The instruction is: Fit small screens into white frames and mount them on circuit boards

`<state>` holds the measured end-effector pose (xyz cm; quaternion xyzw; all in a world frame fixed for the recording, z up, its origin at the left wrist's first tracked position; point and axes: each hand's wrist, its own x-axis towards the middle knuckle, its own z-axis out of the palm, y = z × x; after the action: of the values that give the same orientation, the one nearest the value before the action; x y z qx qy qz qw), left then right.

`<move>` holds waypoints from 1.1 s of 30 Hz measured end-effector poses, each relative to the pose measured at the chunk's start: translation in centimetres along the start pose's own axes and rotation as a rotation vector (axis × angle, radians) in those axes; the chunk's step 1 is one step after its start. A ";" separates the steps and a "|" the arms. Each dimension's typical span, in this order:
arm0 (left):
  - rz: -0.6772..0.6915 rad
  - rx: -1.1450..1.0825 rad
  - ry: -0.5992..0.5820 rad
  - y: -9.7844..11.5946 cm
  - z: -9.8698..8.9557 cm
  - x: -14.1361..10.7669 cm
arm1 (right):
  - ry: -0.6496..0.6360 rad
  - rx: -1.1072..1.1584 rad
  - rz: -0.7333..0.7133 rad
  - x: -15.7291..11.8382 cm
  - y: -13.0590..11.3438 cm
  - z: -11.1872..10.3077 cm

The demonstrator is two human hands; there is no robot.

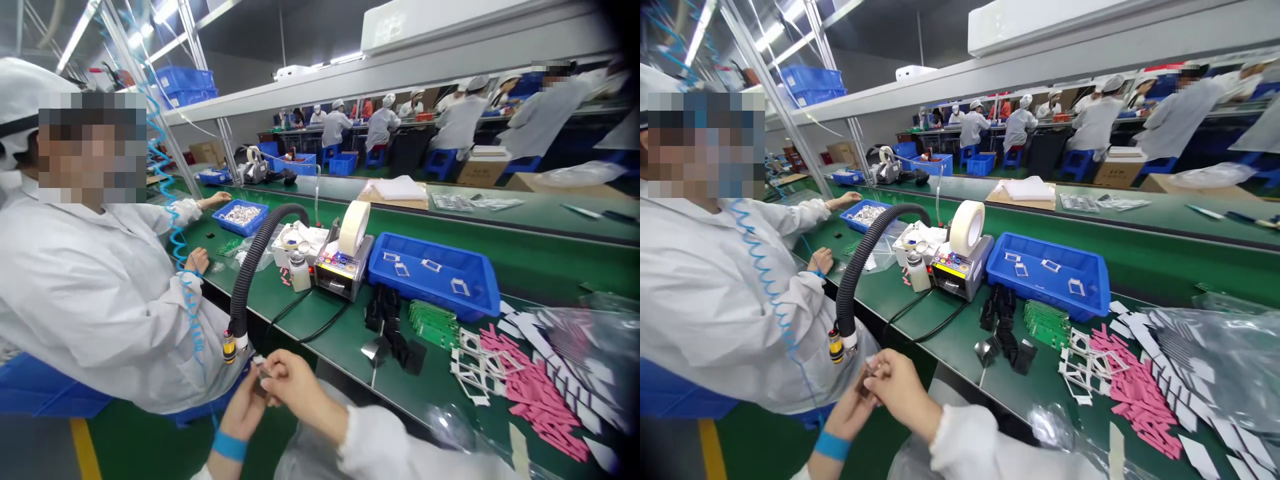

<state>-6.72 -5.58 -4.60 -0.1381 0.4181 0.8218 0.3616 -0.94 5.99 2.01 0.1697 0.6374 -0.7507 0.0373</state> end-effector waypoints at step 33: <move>-0.188 0.578 -0.917 -6.3 19.2 -8.6 | 0.838 -0.784 -0.707 -18.4 -3.4 -15.5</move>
<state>5.20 7.91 8.02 0.3022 0.4124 0.6135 0.6018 18.60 18.69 8.77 0.2016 0.8405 -0.3016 -0.4024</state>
